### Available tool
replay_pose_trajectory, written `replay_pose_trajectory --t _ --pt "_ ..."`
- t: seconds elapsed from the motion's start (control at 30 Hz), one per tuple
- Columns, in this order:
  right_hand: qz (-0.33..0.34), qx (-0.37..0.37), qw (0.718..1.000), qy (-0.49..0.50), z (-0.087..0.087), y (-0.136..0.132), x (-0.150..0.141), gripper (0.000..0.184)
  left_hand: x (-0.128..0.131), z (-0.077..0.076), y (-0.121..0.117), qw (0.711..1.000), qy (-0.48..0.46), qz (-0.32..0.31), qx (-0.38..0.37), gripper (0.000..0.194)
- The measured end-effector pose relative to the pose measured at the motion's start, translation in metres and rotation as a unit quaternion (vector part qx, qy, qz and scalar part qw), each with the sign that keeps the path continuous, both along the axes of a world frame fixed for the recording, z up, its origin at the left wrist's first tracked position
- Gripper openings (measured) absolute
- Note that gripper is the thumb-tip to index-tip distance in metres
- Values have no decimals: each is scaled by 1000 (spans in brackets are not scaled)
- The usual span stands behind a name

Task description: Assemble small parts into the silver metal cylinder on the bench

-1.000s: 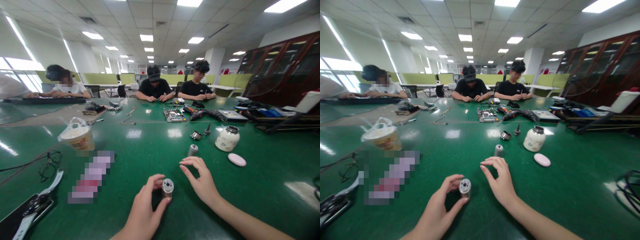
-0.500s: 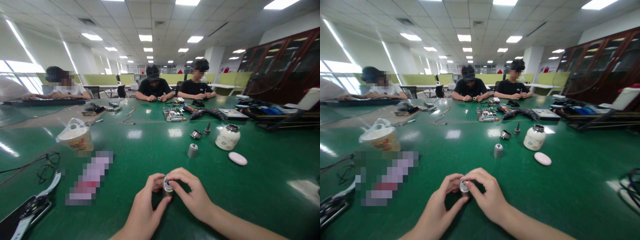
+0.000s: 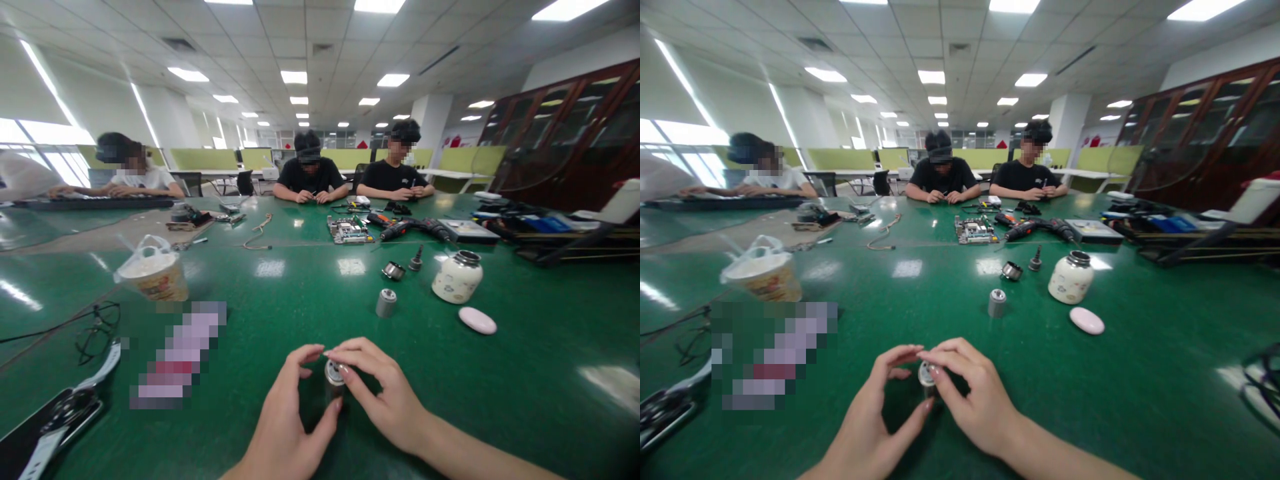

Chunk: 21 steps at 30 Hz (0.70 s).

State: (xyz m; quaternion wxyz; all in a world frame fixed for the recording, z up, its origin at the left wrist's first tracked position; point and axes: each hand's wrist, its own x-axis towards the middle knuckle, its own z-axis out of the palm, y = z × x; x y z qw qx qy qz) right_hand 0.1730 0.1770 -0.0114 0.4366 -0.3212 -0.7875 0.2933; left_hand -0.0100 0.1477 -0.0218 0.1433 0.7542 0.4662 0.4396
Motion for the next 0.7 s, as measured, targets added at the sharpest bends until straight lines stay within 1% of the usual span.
replay_pose_trajectory --t 0.1,0.2,0.3,0.37,0.5,0.63,0.7 --pt "-14 -18 1000 3 -2 -1 2 34 -2 4 -4 998 24 4 49 50" --pt "-25 -49 998 21 -6 0 5 36 -3 8 -5 995 64 -23 73 45" --pt "-23 -72 997 18 -10 2 5 35 -5 9 -3 988 112 -56 88 50" --pt "-25 -81 996 10 -10 3 5 33 -6 8 -2 984 128 -67 104 53" --pt "-15 -87 996 4 -9 3 4 30 -8 5 1 978 142 -72 137 54" --pt "18 -88 996 6 -7 3 4 27 -7 5 0 978 132 -81 141 53" --pt "22 -89 996 9 -6 3 4 26 -7 6 -1 980 114 -86 137 52"
